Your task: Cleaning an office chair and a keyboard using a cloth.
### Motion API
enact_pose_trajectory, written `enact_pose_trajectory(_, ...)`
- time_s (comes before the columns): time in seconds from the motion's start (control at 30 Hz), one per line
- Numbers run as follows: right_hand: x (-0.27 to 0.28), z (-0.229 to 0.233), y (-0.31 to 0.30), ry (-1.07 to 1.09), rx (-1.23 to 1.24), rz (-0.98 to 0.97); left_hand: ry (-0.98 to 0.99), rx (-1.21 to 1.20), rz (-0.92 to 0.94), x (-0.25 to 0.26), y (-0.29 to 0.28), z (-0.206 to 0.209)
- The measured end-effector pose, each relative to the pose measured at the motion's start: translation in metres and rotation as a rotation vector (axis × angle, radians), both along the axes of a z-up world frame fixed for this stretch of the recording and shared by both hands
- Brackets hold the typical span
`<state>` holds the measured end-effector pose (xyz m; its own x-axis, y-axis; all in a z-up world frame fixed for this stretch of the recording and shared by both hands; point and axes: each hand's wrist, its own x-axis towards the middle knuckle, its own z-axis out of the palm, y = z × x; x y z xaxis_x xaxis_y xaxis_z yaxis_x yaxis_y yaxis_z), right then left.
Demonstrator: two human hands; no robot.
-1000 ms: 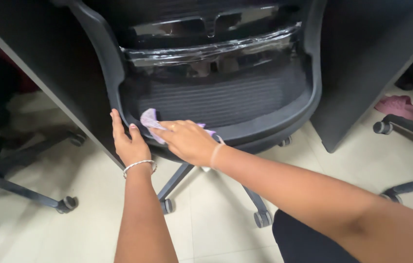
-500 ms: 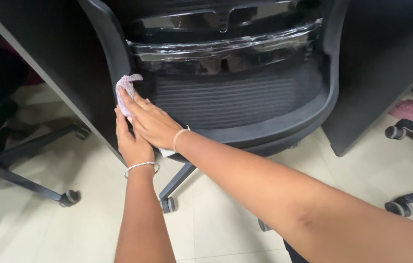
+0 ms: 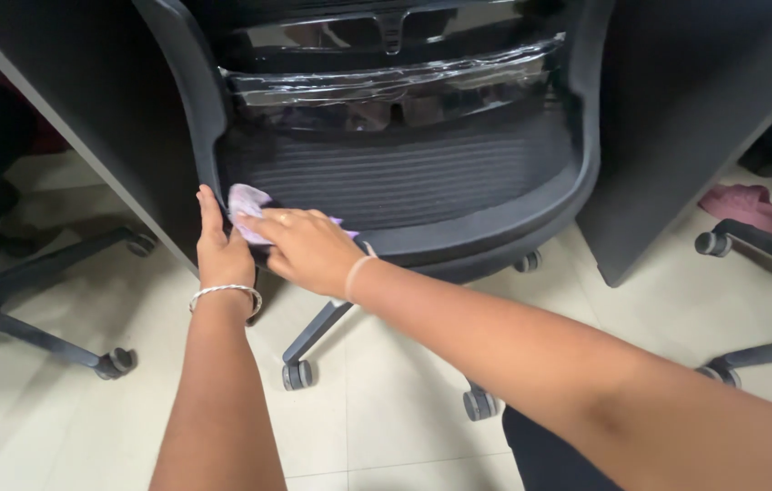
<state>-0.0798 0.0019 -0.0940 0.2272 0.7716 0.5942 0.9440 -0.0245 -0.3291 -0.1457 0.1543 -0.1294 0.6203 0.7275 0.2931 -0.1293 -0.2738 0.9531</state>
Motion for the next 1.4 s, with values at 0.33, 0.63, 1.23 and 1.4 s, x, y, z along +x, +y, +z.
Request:
enact_pose_trajectory(0.33,-0.005,0.006,-0.039,-0.159,-0.126,-0.075,0.304,0.150,0.363,0.014,-0.004,0.017)
enact_pose_trajectory(0.63,0.016,-0.009,-0.030,-0.173,-0.087,-0.033,0.451,0.241,0.613,0.021,-0.011,0.048)
enact_pose_trajectory(1.23,0.009,-0.002,-0.051,-0.187,-0.079,-0.060,0.528,0.272,0.559,0.017,-0.001,0.045)
enact_pose_trajectory(1.4,0.004,0.000,-0.071,-0.251,-0.061,-0.163,0.489,0.209,0.528,0.015,0.003,0.041)
